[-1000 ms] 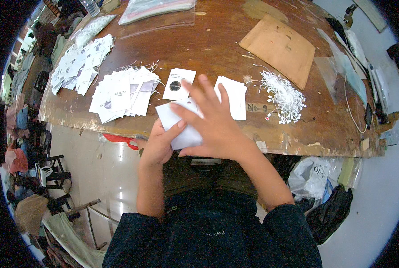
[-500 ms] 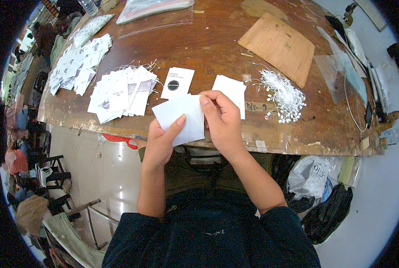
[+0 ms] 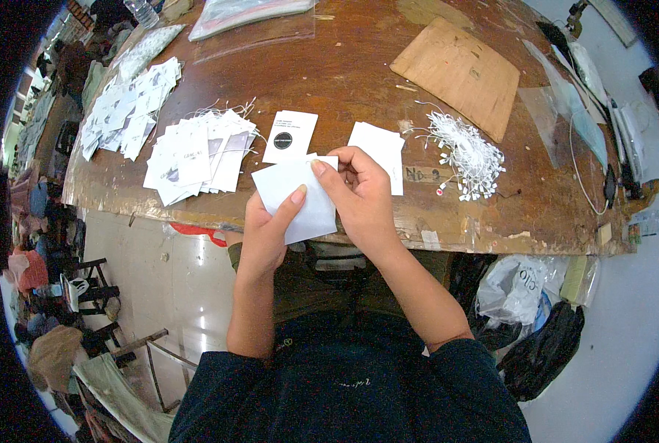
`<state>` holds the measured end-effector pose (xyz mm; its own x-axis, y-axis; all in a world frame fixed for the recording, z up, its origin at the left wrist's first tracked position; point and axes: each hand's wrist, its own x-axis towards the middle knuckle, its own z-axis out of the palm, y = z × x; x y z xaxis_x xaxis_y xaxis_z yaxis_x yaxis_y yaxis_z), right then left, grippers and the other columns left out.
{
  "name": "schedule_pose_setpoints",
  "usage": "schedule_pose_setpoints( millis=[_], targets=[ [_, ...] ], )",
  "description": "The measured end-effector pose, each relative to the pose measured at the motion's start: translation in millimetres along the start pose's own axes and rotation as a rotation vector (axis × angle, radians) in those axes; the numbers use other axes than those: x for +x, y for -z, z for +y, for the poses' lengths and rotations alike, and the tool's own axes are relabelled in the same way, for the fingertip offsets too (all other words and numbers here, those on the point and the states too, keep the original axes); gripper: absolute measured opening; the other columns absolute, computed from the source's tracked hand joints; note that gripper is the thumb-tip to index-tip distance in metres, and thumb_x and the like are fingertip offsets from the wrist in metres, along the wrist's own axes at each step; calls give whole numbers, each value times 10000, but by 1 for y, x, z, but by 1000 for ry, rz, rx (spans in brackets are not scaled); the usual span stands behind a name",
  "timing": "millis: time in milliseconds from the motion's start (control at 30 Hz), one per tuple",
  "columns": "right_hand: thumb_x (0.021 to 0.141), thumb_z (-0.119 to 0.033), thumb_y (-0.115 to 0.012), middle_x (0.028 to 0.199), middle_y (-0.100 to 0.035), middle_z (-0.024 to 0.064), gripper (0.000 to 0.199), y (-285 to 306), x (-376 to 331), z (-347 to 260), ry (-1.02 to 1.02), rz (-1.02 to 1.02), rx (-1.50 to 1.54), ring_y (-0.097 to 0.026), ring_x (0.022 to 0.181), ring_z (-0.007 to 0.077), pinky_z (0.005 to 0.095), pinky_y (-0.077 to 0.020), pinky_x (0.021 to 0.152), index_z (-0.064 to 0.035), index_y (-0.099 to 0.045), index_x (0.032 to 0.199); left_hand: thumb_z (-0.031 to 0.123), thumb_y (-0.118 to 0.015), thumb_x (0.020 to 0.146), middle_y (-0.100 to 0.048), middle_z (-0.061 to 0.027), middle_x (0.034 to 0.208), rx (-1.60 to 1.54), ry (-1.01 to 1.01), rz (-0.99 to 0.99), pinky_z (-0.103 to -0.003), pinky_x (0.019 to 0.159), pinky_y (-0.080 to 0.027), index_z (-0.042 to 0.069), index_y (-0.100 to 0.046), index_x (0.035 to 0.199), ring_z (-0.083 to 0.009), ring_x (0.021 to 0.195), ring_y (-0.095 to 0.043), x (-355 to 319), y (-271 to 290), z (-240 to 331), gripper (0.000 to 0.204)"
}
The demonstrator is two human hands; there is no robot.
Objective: The person repeatedly picks small white paper tags and white plastic fasteners from a wooden table, inserts the fasteners into the tags, and places the assembled units into a growing stack. The person handles items one at a time and maintains a consistent workflow throughout the clip.
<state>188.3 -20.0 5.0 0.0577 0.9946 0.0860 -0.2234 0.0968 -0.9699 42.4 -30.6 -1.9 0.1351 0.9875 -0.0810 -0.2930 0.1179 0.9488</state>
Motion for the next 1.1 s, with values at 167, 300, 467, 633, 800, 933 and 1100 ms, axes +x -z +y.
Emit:
schedule_pose_setpoints(
  millis=[167,300,467,633,800,933,1100],
  targets=[
    [912,-135,-667,871,-636,20,187,43,10,-29,131,82,-600,-569,765,84,238,-464,674,2,-652,1038,179,-648,940,-668,-88,1032,59,-38,30,-269,770,-503,-48,-599,1164,-112,896,-615,4,-1,-1,323],
    [863,-141,-687,897,-659,124,197,131,21,-60,279,484,-1343,-611,742,204,307,-478,676,3,-672,996,187,-655,934,-669,-94,1034,57,-15,94,-271,771,-507,-52,-600,1168,-121,899,-624,5,9,2,339],
    [888,-164,-653,721,-617,158,203,170,48,-23,220,283,-1340,-600,672,259,348,-470,652,31,-640,941,189,-654,933,-668,-97,1035,5,-25,87,-276,771,-509,-56,-600,1172,-133,906,-629,8,6,-3,346],
    [929,-193,-620,789,-634,164,221,157,72,-24,385,241,-1162,-594,685,243,341,-468,658,27,-618,934,184,-651,934,-664,-102,1049,39,-38,83,-282,778,-509,-57,-595,1181,-136,913,-627,9,3,-7,350],
    [922,-136,-599,823,-638,178,169,148,65,-38,370,384,-1191,-594,700,294,366,-469,686,31,-617,913,187,-650,934,-661,-107,1056,-19,-1,106,-284,781,-508,-61,-588,1187,-140,918,-625,11,7,-8,360],
    [924,-149,-587,824,-651,127,175,152,61,-47,346,420,-1004,-598,699,199,337,-462,674,17,-640,943,187,-649,933,-660,-106,1057,-18,-37,91,-286,784,-509,-64,-582,1189,-143,915,-626,11,8,-10,365],
    [914,-159,-614,813,-666,77,186,148,69,-59,186,307,-951,-587,716,119,284,-458,658,21,-658,931,188,-652,929,-658,-111,1076,-46,13,110,-289,803,-507,-65,-580,1195,-144,938,-624,10,10,-10,374]
  ],
)
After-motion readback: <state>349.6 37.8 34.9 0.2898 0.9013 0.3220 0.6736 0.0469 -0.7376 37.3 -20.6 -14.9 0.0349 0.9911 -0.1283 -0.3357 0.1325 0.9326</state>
